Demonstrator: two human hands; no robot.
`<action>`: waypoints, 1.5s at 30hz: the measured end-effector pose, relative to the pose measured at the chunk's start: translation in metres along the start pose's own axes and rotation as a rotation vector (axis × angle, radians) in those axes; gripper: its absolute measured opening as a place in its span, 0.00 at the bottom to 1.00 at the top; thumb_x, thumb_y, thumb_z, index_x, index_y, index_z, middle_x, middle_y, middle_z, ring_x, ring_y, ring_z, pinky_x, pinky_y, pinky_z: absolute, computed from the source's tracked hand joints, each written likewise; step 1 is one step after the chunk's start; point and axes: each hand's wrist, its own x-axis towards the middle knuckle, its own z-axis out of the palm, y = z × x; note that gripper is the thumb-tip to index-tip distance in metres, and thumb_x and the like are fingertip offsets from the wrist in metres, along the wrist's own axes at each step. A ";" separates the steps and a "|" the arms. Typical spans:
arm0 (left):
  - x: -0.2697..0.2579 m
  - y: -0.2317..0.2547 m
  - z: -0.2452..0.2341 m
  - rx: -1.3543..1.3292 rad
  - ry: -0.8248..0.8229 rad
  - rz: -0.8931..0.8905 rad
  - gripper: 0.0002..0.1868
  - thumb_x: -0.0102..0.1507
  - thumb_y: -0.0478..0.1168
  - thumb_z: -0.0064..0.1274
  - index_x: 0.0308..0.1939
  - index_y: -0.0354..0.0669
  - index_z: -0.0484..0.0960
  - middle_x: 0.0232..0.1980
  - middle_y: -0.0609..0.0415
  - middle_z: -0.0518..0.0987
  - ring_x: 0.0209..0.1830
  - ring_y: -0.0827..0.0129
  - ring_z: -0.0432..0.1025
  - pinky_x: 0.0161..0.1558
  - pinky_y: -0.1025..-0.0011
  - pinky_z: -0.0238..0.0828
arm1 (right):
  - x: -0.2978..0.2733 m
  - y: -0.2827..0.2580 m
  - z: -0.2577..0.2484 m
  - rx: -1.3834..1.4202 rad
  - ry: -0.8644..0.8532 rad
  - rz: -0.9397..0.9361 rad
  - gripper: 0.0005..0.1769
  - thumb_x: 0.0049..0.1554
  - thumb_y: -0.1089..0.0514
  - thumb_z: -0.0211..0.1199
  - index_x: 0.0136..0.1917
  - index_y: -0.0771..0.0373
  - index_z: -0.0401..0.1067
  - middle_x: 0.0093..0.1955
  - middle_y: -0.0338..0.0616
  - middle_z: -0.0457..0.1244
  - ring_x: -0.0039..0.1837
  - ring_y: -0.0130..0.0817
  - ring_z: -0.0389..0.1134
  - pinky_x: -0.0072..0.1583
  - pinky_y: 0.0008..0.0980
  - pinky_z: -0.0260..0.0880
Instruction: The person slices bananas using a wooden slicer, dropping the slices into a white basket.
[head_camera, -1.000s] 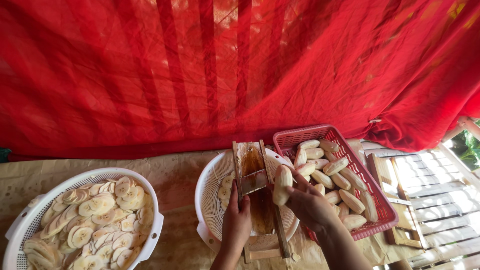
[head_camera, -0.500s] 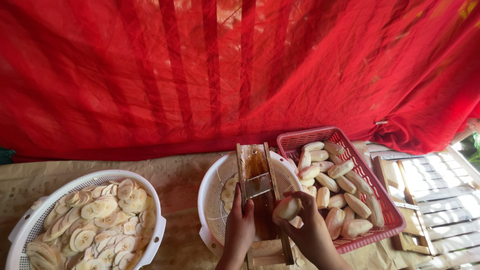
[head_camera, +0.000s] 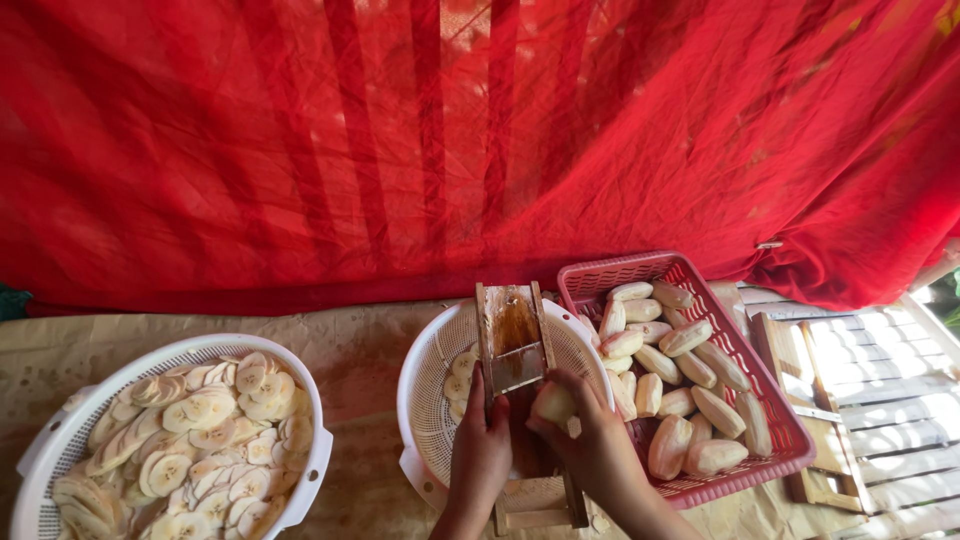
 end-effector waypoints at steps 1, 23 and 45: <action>0.001 0.001 0.001 -0.013 0.040 0.068 0.36 0.68 0.49 0.44 0.80 0.62 0.51 0.52 0.39 0.84 0.48 0.49 0.81 0.46 0.58 0.77 | 0.002 0.001 -0.001 0.030 -0.016 0.044 0.35 0.48 0.57 0.75 0.66 0.59 0.66 0.54 0.49 0.71 0.57 0.42 0.75 0.58 0.36 0.74; -0.006 -0.012 0.007 0.013 0.017 0.077 0.35 0.69 0.51 0.43 0.80 0.64 0.50 0.46 0.41 0.84 0.39 0.48 0.80 0.38 0.58 0.75 | 0.032 0.004 0.007 -0.198 0.151 0.031 0.16 0.50 0.53 0.75 0.47 0.59 0.74 0.50 0.53 0.66 0.50 0.56 0.71 0.49 0.47 0.73; 0.005 -0.005 0.006 -0.017 0.048 0.085 0.35 0.67 0.49 0.45 0.78 0.62 0.55 0.56 0.43 0.82 0.50 0.53 0.81 0.49 0.63 0.75 | 0.112 0.026 0.028 -0.151 0.152 0.051 0.23 0.49 0.52 0.76 0.52 0.63 0.70 0.52 0.55 0.64 0.51 0.57 0.71 0.50 0.48 0.73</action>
